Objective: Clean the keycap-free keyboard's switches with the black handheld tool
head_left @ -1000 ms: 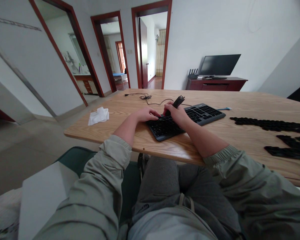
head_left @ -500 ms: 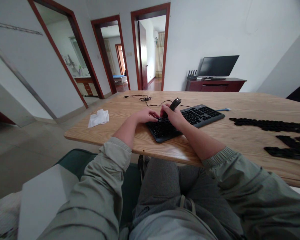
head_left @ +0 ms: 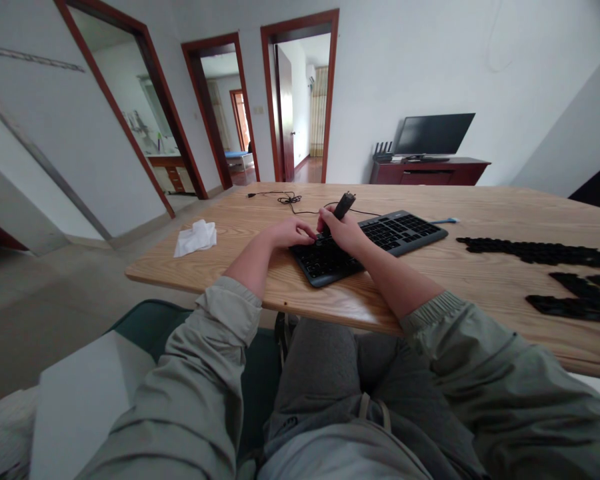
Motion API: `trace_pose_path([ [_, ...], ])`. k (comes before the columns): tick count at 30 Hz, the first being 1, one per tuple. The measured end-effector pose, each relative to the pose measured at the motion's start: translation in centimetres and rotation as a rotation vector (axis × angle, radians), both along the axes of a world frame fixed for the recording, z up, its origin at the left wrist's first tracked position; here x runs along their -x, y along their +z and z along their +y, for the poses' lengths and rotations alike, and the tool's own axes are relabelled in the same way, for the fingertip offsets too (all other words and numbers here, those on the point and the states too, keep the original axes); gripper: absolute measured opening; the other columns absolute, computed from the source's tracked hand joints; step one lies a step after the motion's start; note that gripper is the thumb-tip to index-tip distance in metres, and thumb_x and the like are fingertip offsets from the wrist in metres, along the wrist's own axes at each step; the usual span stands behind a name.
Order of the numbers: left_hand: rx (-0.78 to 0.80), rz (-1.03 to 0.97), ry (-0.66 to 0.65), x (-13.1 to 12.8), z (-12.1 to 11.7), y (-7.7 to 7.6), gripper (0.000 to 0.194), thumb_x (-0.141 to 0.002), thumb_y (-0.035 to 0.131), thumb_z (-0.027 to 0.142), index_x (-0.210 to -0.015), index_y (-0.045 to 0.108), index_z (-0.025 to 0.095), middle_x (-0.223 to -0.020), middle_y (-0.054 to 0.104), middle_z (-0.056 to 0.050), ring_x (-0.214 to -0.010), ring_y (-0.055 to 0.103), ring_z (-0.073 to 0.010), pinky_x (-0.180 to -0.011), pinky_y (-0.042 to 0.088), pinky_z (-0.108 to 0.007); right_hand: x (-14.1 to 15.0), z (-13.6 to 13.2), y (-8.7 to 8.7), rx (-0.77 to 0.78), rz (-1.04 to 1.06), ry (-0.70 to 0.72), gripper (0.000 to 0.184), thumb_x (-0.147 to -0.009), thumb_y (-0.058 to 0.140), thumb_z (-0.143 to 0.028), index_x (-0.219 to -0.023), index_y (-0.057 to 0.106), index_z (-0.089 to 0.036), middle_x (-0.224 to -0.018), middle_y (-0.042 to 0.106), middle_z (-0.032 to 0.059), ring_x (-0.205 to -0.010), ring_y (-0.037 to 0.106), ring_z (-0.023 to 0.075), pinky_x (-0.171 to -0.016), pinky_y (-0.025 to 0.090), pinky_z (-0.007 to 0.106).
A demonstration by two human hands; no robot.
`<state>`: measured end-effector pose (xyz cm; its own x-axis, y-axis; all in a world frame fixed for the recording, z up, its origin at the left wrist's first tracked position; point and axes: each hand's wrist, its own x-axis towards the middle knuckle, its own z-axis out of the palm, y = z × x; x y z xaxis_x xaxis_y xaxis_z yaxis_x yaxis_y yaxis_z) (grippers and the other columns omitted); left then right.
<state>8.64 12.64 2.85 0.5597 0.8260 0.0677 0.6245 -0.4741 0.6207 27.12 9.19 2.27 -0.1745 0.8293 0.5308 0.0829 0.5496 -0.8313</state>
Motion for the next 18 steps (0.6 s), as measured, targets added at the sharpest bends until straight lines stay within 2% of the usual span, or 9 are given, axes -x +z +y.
trace_pose_path([
  [7, -0.025, 0.034, -0.046, 0.1, 0.0, -0.1, 0.036, -0.077, 0.067, 0.036, -0.102, 0.074, 0.012, -0.088, 0.071, -0.004, -0.072, 0.055, -0.0111, -0.068, 0.043, -0.022, 1.1, 0.8, 0.5, -0.039, -0.03, 0.044, 0.028, -0.089, 0.059, -0.03, -0.063, 0.057, -0.02, -0.057, 0.056, -0.0023, -0.059, 0.048, 0.0126, -0.058, 0.04, 0.023],
  [12, -0.06, 0.014, -0.068, 0.1, 0.1, -0.1, 0.034, -0.077, 0.067, 0.035, -0.099, 0.074, 0.01, -0.087, 0.071, -0.006, -0.076, 0.057, -0.0129, -0.07, 0.044, -0.023, 1.1, 0.9, 0.3, -0.022, -0.007, 0.09, 0.022, -0.087, 0.06, -0.03, -0.067, 0.058, -0.019, -0.059, 0.056, -0.0028, -0.059, 0.049, 0.0122, -0.057, 0.04, 0.022],
  [18, -0.056, -0.022, 0.018, -0.2, -0.2, 0.1, 0.033, -0.077, 0.066, 0.036, -0.101, 0.074, 0.014, -0.082, 0.07, -0.004, -0.067, 0.058, -0.0121, -0.062, 0.044, -0.023, 0.2, 0.4, -0.5, -0.003, 0.038, -0.013, 0.025, -0.088, 0.061, -0.034, -0.067, 0.059, -0.019, -0.063, 0.057, -0.0023, -0.062, 0.049, 0.0117, -0.06, 0.04, 0.022],
])
